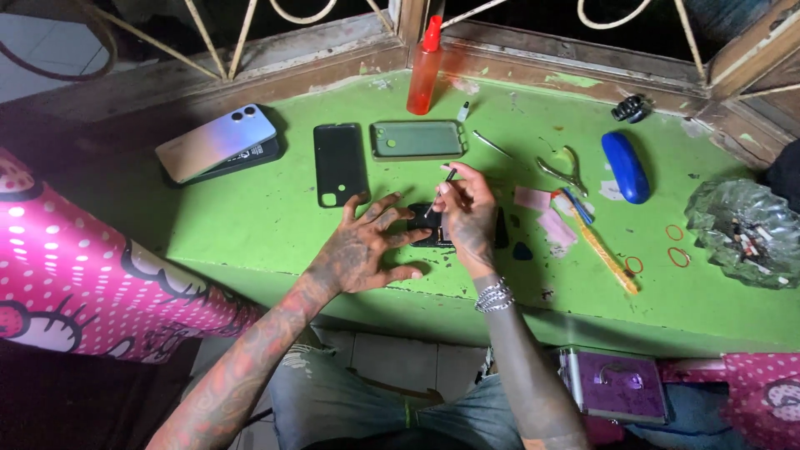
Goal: A person is repairing a smartphone by manipulating internal components with a small tool on a workbench.
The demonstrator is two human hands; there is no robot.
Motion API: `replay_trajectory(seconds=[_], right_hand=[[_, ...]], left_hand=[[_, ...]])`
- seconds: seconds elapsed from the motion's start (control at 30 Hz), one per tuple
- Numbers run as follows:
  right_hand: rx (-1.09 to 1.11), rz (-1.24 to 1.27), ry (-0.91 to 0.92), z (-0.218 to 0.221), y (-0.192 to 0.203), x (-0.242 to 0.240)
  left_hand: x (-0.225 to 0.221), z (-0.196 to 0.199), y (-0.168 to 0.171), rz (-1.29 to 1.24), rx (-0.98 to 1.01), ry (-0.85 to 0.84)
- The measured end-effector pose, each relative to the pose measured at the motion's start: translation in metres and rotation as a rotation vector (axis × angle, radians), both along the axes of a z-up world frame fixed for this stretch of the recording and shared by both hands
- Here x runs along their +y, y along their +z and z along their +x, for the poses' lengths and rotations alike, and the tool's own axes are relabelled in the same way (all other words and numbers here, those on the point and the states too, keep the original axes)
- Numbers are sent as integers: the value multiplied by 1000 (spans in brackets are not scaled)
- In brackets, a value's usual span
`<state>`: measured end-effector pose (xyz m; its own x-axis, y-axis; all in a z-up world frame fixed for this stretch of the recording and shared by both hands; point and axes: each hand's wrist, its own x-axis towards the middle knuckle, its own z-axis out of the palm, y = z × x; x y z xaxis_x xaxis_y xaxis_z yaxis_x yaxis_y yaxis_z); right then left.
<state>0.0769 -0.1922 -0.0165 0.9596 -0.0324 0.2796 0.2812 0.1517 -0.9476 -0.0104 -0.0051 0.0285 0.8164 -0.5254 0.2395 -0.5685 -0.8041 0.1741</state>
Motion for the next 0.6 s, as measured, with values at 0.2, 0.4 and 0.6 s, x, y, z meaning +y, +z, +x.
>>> replay_trajectory(seconds=[0.2,0.4,0.6], right_hand=[[-50,-25,-88,4,-10,10],[-69,-48,-99,3,-16,7],[-51,-51,-123,0,-9,9]], left_hand=[[1,4,-4,-6,38,-12],[1,4,-3,-15,39,-18],[2,5,-5,-24,12,-24]])
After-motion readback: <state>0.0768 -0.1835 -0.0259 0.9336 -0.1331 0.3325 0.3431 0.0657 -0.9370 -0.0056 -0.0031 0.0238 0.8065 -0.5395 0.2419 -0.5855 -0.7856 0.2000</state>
